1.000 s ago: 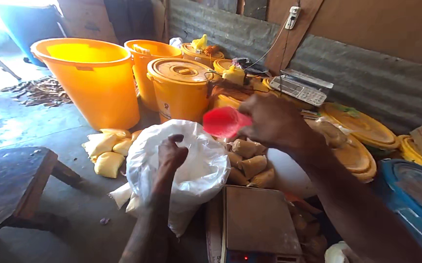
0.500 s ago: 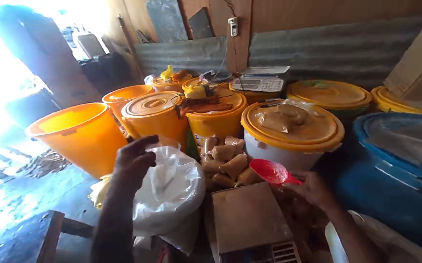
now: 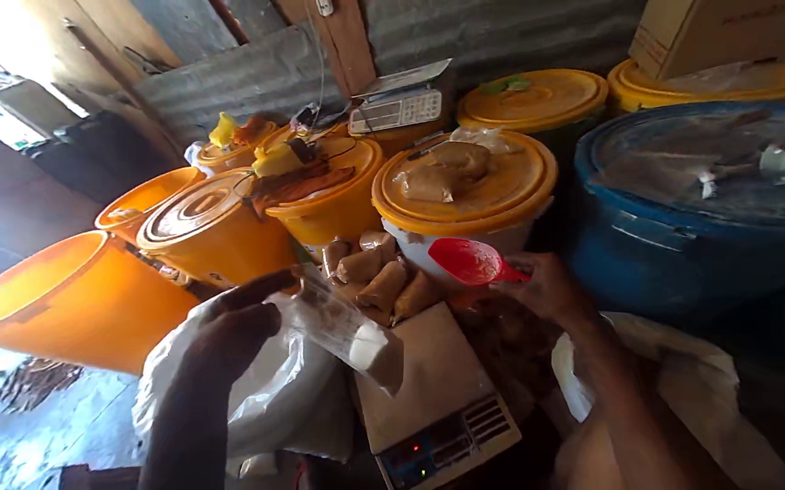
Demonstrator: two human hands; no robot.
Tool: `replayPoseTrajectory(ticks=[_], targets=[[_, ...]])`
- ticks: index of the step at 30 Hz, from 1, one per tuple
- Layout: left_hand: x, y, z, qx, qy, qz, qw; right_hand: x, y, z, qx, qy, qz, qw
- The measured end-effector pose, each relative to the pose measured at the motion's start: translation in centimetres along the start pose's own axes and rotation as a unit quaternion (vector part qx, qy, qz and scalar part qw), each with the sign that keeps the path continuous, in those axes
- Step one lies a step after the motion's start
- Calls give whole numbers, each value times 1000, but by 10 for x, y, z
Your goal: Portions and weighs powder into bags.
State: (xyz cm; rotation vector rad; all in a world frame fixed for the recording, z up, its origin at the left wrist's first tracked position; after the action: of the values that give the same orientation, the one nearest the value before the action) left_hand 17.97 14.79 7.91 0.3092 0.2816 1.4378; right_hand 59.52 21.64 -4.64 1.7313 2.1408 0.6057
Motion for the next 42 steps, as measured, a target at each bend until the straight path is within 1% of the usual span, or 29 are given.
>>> replayPoseTrajectory(ticks=[2, 4, 5, 7, 8, 10, 11, 14, 16, 18, 20, 22, 23, 24, 25, 26, 28, 29, 30, 31, 32, 33, 34, 36, 37, 40, 42], targets=[[10, -30, -1, 23, -6, -12, 1000, 3, 2, 5, -1, 12, 5, 1000], [15, -66, 1, 107, -23, -25, 994, 3, 4, 6, -4, 10, 2, 1000], [16, -91, -1, 173, -34, -41, 983, 2, 5, 6, -6, 8, 1, 1000], [12, -149, -17, 311, -33, -77, 947, 1, 7, 5, -10, 6, 1, 1000], [8, -179, -30, 340, -21, -99, 935, 0, 8, 5, -11, 7, 2, 1000], [2, -229, -64, 348, 5, -143, 927, -1, 8, 5, -14, 5, 5, 1000], [1, -247, -80, 343, 22, -161, 925, -1, 8, 5, -16, 6, 5, 1000], [-3, -277, -113, 326, 44, -200, 923, -2, 6, 6, -16, 4, 1, 1000], [-8, -278, -112, 310, 44, -227, 922, -4, 6, 7, -19, 2, -1, 1000], [-15, -258, -93, 287, 11, -223, 931, -6, 7, 7, -27, -3, -2, 1000], [-19, -220, -67, 265, -33, -187, 945, -8, 10, 6, -30, -2, 4, 1000], [-20, -170, -52, 293, -68, -111, 947, -11, 12, 4, -33, 13, 8, 999], [-19, -145, -51, 322, -64, -85, 941, -11, 12, 2, -34, 25, 9, 999], [-20, -124, -55, 359, -34, -90, 928, -11, 11, 1, -35, 33, 8, 999], [-22, -110, -64, 402, 14, -135, 906, -10, 10, 1, -37, 37, 7, 999], [-26, -101, -80, 437, 80, -203, 873, -10, 9, 1, -38, 41, 6, 998], [-46, -96, -128, 474, 208, -331, 789, -7, 5, 0, -50, 46, 0, 998], [-60, -97, -159, 478, 250, -373, 754, -6, 3, 0, -58, 43, -2, 997], [-76, -98, -189, 479, 284, -395, 731, -4, 1, 0, -67, 35, -2, 997], [-89, -101, -210, 478, 313, -403, 715, -3, -1, 1, -76, 24, 0, 997], [-99, -105, -222, 484, 342, -404, 697, -1, -4, 1, -87, 16, 0, 996], [-104, -113, -222, 488, 358, -410, 682, 0, -7, 2, -97, 17, -2, 995], [-104, -121, -216, 482, 358, -416, 683, 0, -11, 1, -107, 24, -8, 994], [-94, -131, -206, 450, 314, -423, 721, 2, -20, -6, -114, 46, -21, 992], [-90, -134, -203, 447, 295, -426, 729, 3, -25, -11, -112, 55, -26, 992], [-94, -135, -202, 458, 295, -432, 719, 2, -47, -37, -77, 99, -29, 992], [-97, -131, -202, 443, 315, -417, 728, 4, -68, -67, -35, 156, -40, 986]])
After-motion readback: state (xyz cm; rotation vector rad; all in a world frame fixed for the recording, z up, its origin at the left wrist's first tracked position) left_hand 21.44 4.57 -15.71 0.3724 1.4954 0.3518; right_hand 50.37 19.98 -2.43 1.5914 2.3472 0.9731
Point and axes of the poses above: each hand's wrist, its own x-axis towards the middle knuckle, its own y-axis out of the back of the hand, z = x × y, the point moved 7 cm from there along x, towards the middle knuckle, and after that the axes turned 14 degrees about -z, right-handed, at the moved point
